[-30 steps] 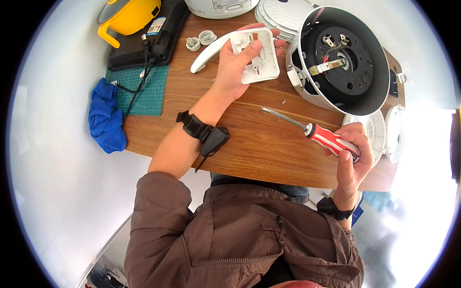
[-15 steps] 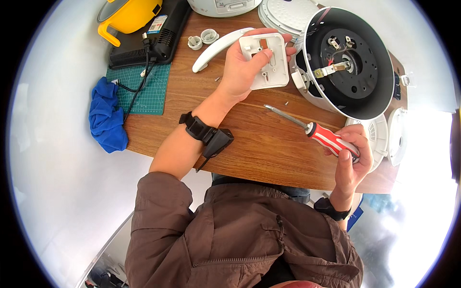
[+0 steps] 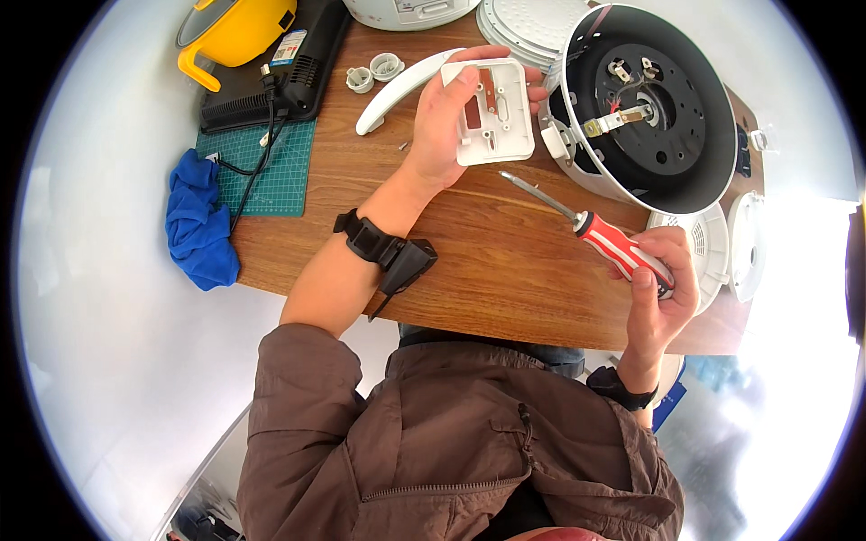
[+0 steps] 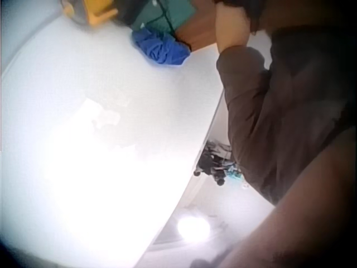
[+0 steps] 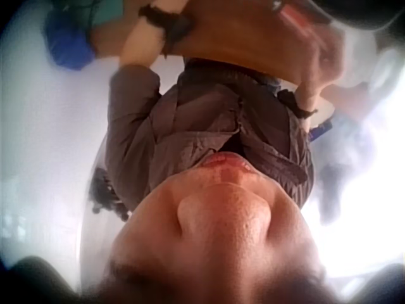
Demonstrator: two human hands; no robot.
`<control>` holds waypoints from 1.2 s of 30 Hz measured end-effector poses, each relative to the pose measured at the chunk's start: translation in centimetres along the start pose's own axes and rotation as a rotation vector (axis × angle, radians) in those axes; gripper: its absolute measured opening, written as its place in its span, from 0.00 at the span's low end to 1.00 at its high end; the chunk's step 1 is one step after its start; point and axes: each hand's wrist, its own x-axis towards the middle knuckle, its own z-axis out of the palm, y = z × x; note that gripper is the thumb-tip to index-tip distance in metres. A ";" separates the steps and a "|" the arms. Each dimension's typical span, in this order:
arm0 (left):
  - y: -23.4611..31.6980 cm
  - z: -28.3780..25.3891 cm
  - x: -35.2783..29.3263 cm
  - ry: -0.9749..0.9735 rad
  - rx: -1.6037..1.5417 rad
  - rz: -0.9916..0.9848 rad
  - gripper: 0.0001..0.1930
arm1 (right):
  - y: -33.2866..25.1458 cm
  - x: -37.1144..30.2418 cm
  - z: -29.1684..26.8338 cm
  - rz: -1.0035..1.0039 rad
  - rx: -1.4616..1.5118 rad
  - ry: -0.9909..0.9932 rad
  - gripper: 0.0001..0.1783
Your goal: The person disassembles a white rice cooker by removing the inner pot, unscrewing the base plate, detaching the heating element, and separating the lid assembly. The person uses a screwdriver to remove screws and sets components aside on the table.
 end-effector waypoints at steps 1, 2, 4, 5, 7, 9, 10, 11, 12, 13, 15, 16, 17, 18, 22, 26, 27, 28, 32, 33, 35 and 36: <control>0.0 0.0 0.0 -0.002 0.005 -0.001 0.30 | 0.1 -0.1 0.0 -0.002 0.001 -0.007 0.16; 0.1 0.0 0.0 -0.003 0.010 -0.003 0.30 | 0.1 -0.2 0.2 0.036 0.028 -0.005 0.16; 0.0 -0.2 -0.1 -0.009 -0.086 -0.025 0.30 | 0.1 -0.5 0.7 0.113 0.081 -0.002 0.15; 0.0 -0.3 -0.1 -0.013 -0.135 -0.036 0.30 | 0.3 -0.7 0.9 0.167 0.140 -0.005 0.14; 0.2 -0.5 -0.1 -0.010 -0.276 -0.084 0.30 | 0.9 -1.3 1.3 0.275 0.260 -0.013 0.13; 0.3 -0.7 0.0 -0.014 -0.423 -0.129 0.30 | 1.4 -1.7 1.6 0.404 0.319 0.005 0.13; 0.5 -0.7 0.1 -0.020 -0.498 -0.151 0.30 | 1.7 -1.9 1.7 0.468 0.349 0.012 0.13; 0.6 -0.8 0.1 -0.025 -0.574 -0.173 0.30 | 2.2 -2.3 1.8 0.558 0.408 0.014 0.13; 0.7 -0.9 0.1 -0.035 -0.580 -0.176 0.30 | 2.5 -2.4 2.0 0.595 0.461 0.014 0.13; 0.8 -1.0 0.1 -0.046 -0.588 -0.181 0.30 | 2.9 -2.4 2.1 0.631 0.514 0.017 0.13; 0.9 -0.9 0.2 -0.059 -0.614 -0.192 0.30 | 4.1 -2.7 2.3 0.670 0.611 0.006 0.12; 1.0 -0.9 0.3 -0.059 -0.631 -0.198 0.29 | 4.5 -2.8 2.3 0.657 0.620 0.002 0.12; 1.1 -0.8 0.3 -0.060 -0.649 -0.205 0.29 | 4.8 -2.8 2.3 0.644 0.629 -0.001 0.13; 1.0 -1.2 0.4 -0.102 -0.716 -0.227 0.29 | 5.0 -2.9 2.2 0.631 0.638 -0.003 0.13; 1.4 -2.2 0.1 -0.183 -0.760 -0.278 0.27 | 5.4 -2.6 2.5 0.597 0.671 -0.042 0.13; 0.9 -2.2 -0.2 -0.087 -0.514 -0.259 0.24 | 5.6 -2.9 2.6 0.574 0.651 -0.072 0.13; 0.7 -2.2 -0.1 -0.061 -0.477 -0.243 0.24 | 5.5 -2.9 2.7 0.569 0.640 -0.074 0.13; 0.6 -2.2 0.0 -0.037 -0.436 -0.228 0.24 | 5.4 -3.0 2.7 0.562 0.631 -0.075 0.13; 3.6 -1.8 1.2 0.207 0.278 0.053 0.18 | 5.5 -3.2 2.5 0.535 0.617 -0.069 0.13; 4.7 -2.3 1.6 0.202 0.442 0.105 0.18 | 5.5 -3.2 2.4 0.537 0.625 -0.064 0.13; 7.1 -5.1 2.0 0.240 0.674 0.180 0.18 | 5.5 -3.2 2.5 0.538 0.638 -0.069 0.13; 8.1 -6.5 1.8 0.290 0.742 0.198 0.18 | 5.7 -3.1 2.7 0.542 0.641 -0.086 0.13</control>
